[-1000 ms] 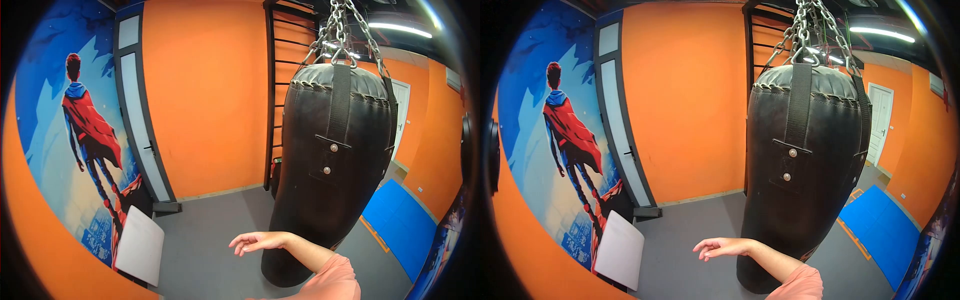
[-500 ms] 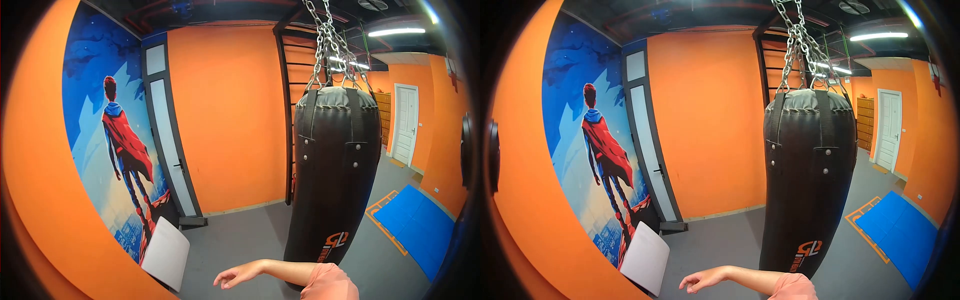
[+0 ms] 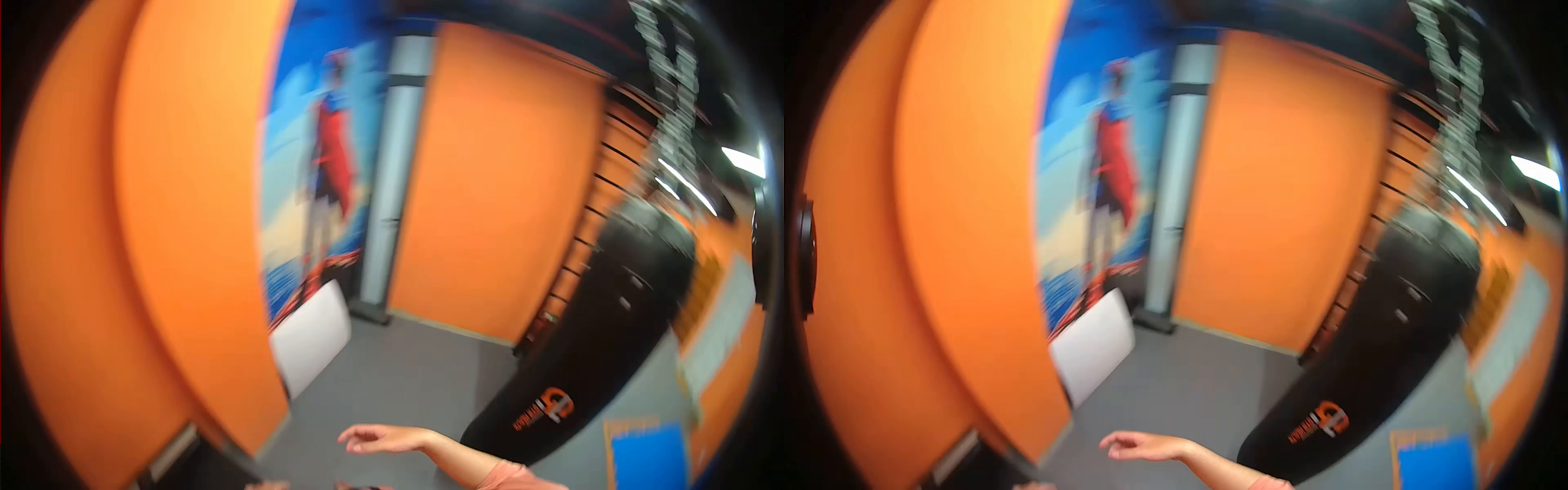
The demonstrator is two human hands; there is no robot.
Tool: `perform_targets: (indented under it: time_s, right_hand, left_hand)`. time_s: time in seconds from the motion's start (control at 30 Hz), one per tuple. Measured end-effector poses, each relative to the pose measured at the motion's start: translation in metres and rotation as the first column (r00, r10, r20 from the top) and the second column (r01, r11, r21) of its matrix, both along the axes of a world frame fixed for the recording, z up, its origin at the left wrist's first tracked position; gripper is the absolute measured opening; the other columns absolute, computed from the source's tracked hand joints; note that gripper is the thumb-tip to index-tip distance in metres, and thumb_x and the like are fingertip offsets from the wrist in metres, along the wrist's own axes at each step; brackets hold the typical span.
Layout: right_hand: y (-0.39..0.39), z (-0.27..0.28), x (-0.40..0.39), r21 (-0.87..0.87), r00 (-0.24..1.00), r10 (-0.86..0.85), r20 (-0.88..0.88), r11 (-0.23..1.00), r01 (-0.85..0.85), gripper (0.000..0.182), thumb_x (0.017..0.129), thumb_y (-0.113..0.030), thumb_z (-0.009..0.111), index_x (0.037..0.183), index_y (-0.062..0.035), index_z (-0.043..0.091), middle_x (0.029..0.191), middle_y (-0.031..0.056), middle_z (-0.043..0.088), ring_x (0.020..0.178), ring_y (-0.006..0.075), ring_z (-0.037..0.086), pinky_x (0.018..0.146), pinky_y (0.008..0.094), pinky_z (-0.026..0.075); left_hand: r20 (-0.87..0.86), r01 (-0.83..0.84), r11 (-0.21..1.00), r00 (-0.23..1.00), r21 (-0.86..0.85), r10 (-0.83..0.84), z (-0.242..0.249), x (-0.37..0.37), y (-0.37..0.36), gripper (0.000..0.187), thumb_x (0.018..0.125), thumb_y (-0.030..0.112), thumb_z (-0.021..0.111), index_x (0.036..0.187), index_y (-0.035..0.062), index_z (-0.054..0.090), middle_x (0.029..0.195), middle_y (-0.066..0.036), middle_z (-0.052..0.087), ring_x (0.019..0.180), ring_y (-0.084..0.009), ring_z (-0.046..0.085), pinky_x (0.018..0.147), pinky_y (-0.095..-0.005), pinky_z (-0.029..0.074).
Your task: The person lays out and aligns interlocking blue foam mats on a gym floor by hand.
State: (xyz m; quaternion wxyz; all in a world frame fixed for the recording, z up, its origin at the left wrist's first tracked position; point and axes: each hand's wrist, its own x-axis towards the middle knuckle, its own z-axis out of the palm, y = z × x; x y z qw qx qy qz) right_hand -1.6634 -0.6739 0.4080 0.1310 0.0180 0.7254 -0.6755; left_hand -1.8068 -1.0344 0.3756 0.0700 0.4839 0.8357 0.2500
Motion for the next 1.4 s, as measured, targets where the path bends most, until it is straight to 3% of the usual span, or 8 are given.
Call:
perform_targets:
  time_s: [0.03, 0.07, 0.33, 0.67, 0.97, 1.23, 1.33, 1.4]
  right_hand:
    - [-0.015, -0.001, -0.012, -0.013, 0.989, 0.130, 0.076, 0.992, -0.129, 0.053, 0.111, -0.034, 0.064, 0.155, -0.0092, 0.050, 0.129, 0.0004, 0.060, 0.125, 0.0113, 0.053, 0.115, 0.0341, 0.040]
    - [-0.030, 0.002, -0.024, 0.011, 0.992, 0.112, 0.049, 0.994, -0.113, 0.050, 0.110, -0.030, 0.064, 0.154, -0.0086, 0.051, 0.129, 0.0010, 0.061, 0.125, 0.0118, 0.054, 0.114, 0.0339, 0.042]
    - [-0.101, 0.010, -0.145, 0.082, 0.872, 0.475, 0.115, 0.871, -0.485, 0.045, 0.108, -0.019, 0.065, 0.150, -0.0065, 0.055, 0.130, 0.0037, 0.063, 0.124, 0.0138, 0.057, 0.108, 0.0321, 0.048]
    - [-0.157, 0.003, -0.306, 0.186, 0.607, 0.778, 0.164, 0.580, -0.793, 0.043, 0.108, -0.024, 0.066, 0.147, -0.0074, 0.057, 0.133, 0.0039, 0.066, 0.130, 0.0178, 0.057, 0.109, 0.0354, 0.047]
    - [-0.180, -0.028, -0.401, 0.176, 0.385, 0.906, 0.177, 0.356, -0.918, 0.045, 0.106, -0.023, 0.070, 0.147, -0.0086, 0.058, 0.136, 0.0088, 0.068, 0.126, 0.0214, 0.063, 0.111, 0.0373, 0.047]
    - [-0.253, -0.065, -0.434, 0.231, -0.014, 0.975, 0.223, -0.067, -0.971, 0.045, 0.104, -0.016, 0.072, 0.147, -0.0088, 0.059, 0.134, 0.0098, 0.067, 0.124, 0.0209, 0.063, 0.107, 0.0372, 0.049]
    - [-0.286, -0.077, -0.426, 0.275, -0.156, 0.976, 0.154, -0.194, -0.942, 0.045, 0.103, -0.016, 0.073, 0.145, -0.0083, 0.061, 0.133, 0.0103, 0.067, 0.123, 0.0218, 0.064, 0.105, 0.0386, 0.051]
    - [-0.307, -0.088, -0.419, 0.329, -0.238, 0.971, -0.030, -0.216, -0.919, 0.045, 0.100, -0.023, 0.076, 0.140, -0.0059, 0.063, 0.123, 0.0152, 0.072, 0.117, 0.0280, 0.068, 0.098, 0.0413, 0.055]
  left_hand:
    - [0.055, -0.030, 0.991, 0.998, -0.131, 0.037, -0.003, 0.000, -0.011, 0.046, 0.102, 0.032, 0.071, 0.140, 0.0067, 0.064, 0.133, -0.020, 0.070, 0.122, -0.0445, 0.064, 0.110, -0.0507, 0.047]
    - [-0.098, -0.035, 0.999, 0.995, -0.001, 0.035, -0.035, -0.008, -0.025, 0.029, 0.093, 0.029, 0.077, 0.118, 0.0137, 0.075, 0.108, -0.010, 0.075, 0.108, -0.0311, 0.070, 0.096, -0.0441, 0.049]
    - [0.099, -0.483, 0.876, 0.873, 0.023, 0.478, -0.037, 0.030, -0.087, 0.031, 0.096, 0.032, 0.074, 0.120, 0.0122, 0.075, 0.109, -0.010, 0.074, 0.108, -0.0306, 0.069, 0.097, -0.0430, 0.048]
    - [0.222, -0.867, 0.485, 0.454, -0.113, 0.863, -0.048, 0.038, -0.093, 0.033, 0.094, 0.029, 0.075, 0.123, 0.0125, 0.075, 0.113, -0.008, 0.075, 0.109, -0.0313, 0.068, 0.100, -0.0432, 0.049]
    - [0.187, -0.929, 0.303, 0.265, -0.213, 0.946, -0.058, 0.006, -0.047, 0.033, 0.099, 0.030, 0.071, 0.127, 0.0136, 0.072, 0.114, -0.007, 0.074, 0.112, -0.0289, 0.068, 0.104, -0.0423, 0.046]
    - [0.214, -0.960, 0.011, -0.051, -0.279, 0.976, -0.054, 0.009, -0.008, 0.031, 0.101, 0.029, 0.068, 0.127, 0.0126, 0.072, 0.116, -0.008, 0.074, 0.114, -0.0280, 0.069, 0.107, -0.0426, 0.046]
    - [0.246, -0.945, -0.094, -0.177, -0.315, 0.953, -0.054, 0.016, 0.000, 0.031, 0.101, 0.030, 0.068, 0.127, 0.0126, 0.072, 0.118, -0.008, 0.074, 0.115, -0.0272, 0.069, 0.107, -0.0431, 0.046]
    - [0.233, -0.935, -0.193, -0.267, -0.297, 0.935, -0.059, 0.024, -0.001, 0.032, 0.101, 0.031, 0.068, 0.126, 0.0128, 0.073, 0.117, -0.008, 0.075, 0.114, -0.0273, 0.069, 0.106, -0.0439, 0.046]
